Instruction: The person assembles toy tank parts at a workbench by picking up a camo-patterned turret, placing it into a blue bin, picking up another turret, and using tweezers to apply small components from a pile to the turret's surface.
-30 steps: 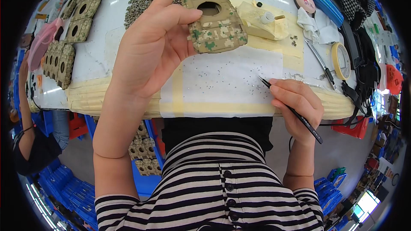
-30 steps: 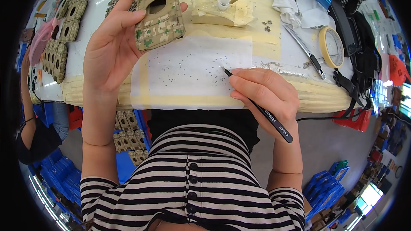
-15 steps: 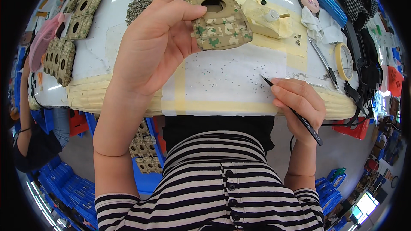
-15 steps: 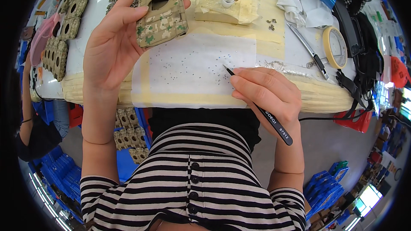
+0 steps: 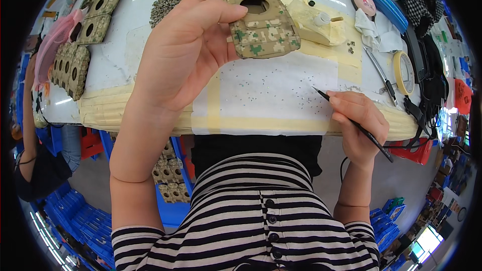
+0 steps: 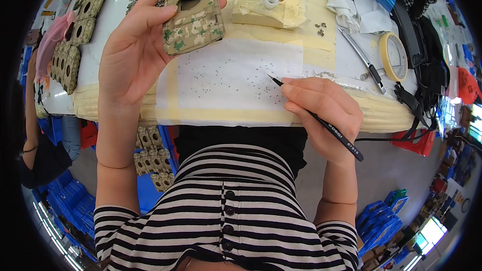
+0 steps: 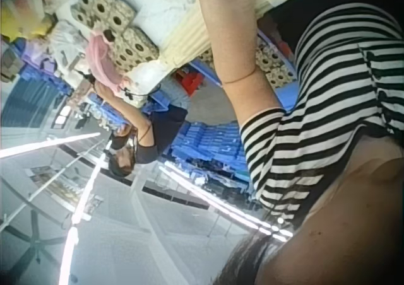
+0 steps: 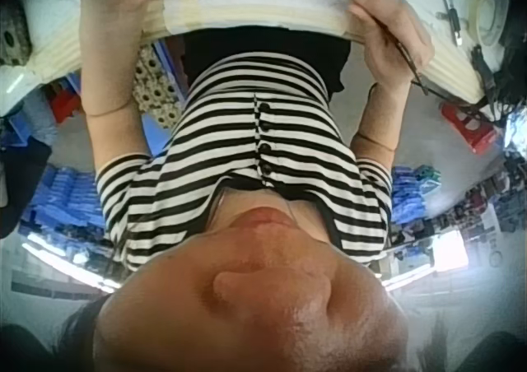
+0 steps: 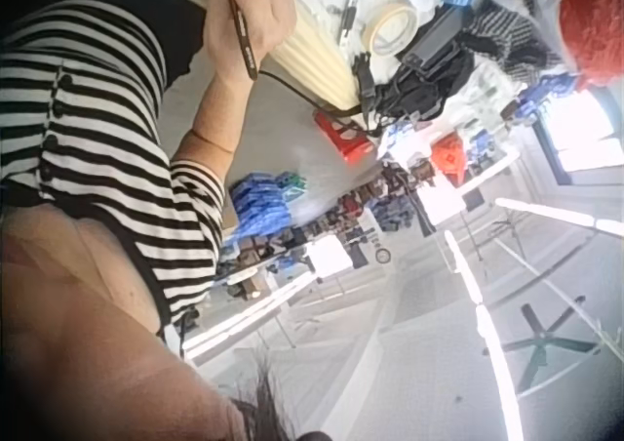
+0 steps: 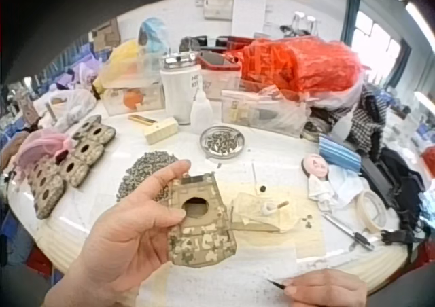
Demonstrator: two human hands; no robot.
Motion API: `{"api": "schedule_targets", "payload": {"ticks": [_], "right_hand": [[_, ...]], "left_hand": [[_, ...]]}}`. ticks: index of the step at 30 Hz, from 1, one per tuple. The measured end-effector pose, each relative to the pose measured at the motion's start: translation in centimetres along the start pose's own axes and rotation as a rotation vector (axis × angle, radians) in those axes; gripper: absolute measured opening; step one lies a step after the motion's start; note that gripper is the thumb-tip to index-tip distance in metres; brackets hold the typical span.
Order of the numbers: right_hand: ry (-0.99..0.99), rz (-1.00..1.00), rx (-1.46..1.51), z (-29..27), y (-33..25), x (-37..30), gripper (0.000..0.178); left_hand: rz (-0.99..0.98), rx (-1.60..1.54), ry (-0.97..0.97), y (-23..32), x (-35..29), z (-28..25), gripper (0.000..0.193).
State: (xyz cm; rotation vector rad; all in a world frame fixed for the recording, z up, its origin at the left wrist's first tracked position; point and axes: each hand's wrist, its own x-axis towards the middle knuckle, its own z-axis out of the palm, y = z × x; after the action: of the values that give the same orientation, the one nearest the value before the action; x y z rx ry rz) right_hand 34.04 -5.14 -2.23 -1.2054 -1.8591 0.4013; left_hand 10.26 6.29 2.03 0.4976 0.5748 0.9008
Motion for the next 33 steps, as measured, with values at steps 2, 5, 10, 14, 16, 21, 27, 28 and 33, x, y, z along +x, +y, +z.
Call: {"api": "schedule_targets", "payload": {"ticks": [2,5,10,14,16,21,27,28,33], "right_hand": [[0.068,0.082,0.121,-0.3,-0.3,0.2,0.016],[0.11,0.14,0.268,-0.8,-1.1,1.6,0.013],[0.066,0.178,0.431,-1.3,-3.0,5.4,0.012],[-0.046,0.208,0.495,-0.7,-3.8,8.3,0.025],[-0.115,0.223,0.523,-0.5,-3.7,9.4,0.025],[-0.177,0.173,0.546,0.3,-3.2,10.6,0.022],[-0.201,0.238,0.623,0.8,-3.0,10.7,0.012],[-0.204,0.249,0.626,0.8,-2.9,10.6,0.012],[-0.213,0.23,0.58,0.8,-2.7,10.7,0.013]], "left_hand": [[-0.005,0.011,0.001,0.1,0.0,0.2,0.067],[0.043,0.119,-0.036,-0.3,0.1,-0.2,0.062],[0.139,0.343,-0.112,-1.0,0.4,-1.3,0.058],[0.101,0.34,-0.136,-0.6,0.1,-1.1,0.058],[0.088,0.298,-0.147,-0.5,0.0,-1.1,0.058],[0.069,0.244,-0.171,-0.4,0.1,-1.2,0.058],[0.044,0.271,-0.162,0.0,-0.3,-1.1,0.058],[0.044,0.269,-0.16,0.0,-0.4,-1.1,0.058],[0.064,0.244,-0.113,-0.5,-0.2,-0.9,0.058]]}}
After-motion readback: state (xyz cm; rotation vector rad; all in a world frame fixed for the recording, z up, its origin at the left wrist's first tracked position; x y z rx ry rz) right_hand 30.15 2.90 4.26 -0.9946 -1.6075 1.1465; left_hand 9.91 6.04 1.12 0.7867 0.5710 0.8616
